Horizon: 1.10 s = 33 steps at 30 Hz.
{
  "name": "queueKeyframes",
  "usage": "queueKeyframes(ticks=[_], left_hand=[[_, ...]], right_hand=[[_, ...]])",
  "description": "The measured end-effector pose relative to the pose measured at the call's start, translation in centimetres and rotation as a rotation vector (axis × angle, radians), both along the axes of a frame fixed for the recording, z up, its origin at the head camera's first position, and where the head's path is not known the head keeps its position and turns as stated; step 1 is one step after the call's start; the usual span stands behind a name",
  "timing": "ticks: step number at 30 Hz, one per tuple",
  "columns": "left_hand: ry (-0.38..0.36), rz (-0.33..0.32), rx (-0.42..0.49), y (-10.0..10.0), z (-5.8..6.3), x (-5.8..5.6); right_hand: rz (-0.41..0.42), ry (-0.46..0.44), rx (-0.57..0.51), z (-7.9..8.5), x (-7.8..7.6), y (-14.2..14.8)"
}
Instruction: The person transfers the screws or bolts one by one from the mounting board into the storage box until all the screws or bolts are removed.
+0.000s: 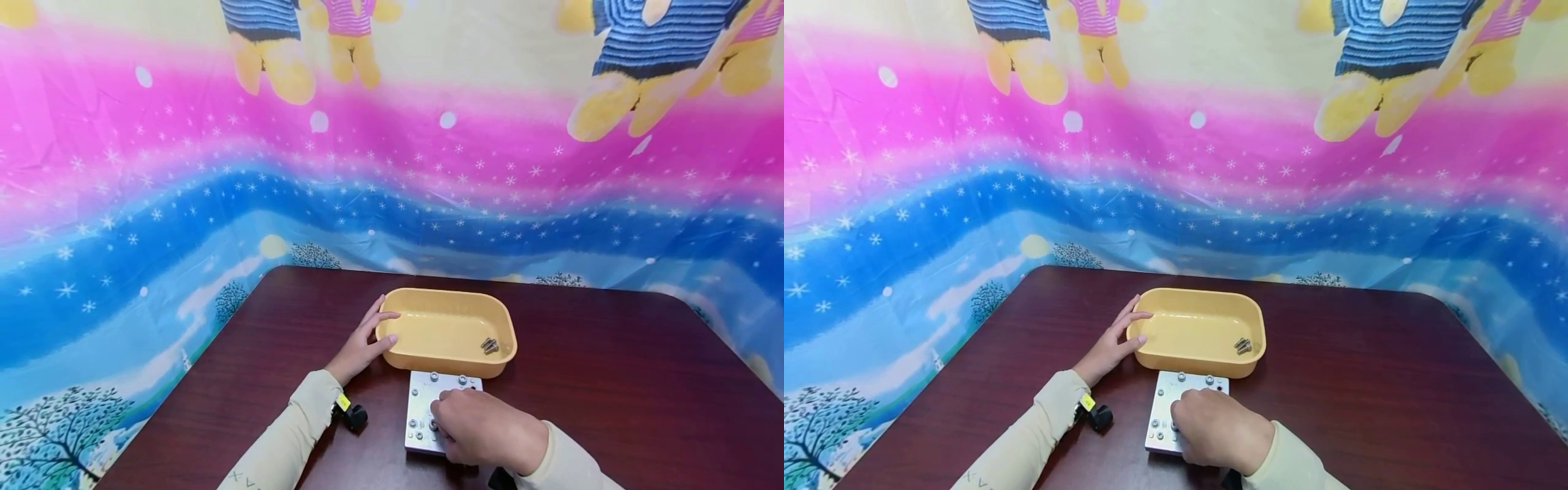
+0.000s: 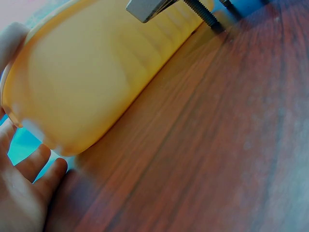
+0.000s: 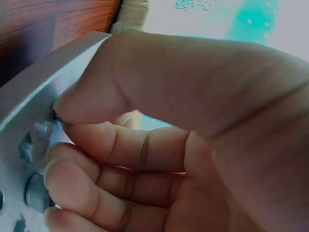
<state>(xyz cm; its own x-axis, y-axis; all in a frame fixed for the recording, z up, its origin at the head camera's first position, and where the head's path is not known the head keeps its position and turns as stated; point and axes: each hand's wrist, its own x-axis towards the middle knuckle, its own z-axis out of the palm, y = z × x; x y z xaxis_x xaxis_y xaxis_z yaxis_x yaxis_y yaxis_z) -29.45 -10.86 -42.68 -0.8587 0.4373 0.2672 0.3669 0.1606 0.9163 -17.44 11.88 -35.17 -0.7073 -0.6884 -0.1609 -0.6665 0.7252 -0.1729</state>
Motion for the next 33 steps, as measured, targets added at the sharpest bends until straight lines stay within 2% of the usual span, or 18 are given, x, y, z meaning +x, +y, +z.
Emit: queueKeyframes(ticks=[17,25,33], left_hand=[[0.003,-0.008,-0.008,-0.06,-0.01,0.0],[-0.016,-0.003,-0.019,-0.04,0.1,0.15],[-0.003,-0.006,-0.016,-0.01,0.14,0.11]], right_hand=[[-0.004,-0.016,-0.026,-0.25,0.05,-0.02],[-0.03,-0.041,-0.006,-0.28,0.0,-0.05],[-0.019,-0.03,-0.025,-0.16,-0.04,-0.04]])
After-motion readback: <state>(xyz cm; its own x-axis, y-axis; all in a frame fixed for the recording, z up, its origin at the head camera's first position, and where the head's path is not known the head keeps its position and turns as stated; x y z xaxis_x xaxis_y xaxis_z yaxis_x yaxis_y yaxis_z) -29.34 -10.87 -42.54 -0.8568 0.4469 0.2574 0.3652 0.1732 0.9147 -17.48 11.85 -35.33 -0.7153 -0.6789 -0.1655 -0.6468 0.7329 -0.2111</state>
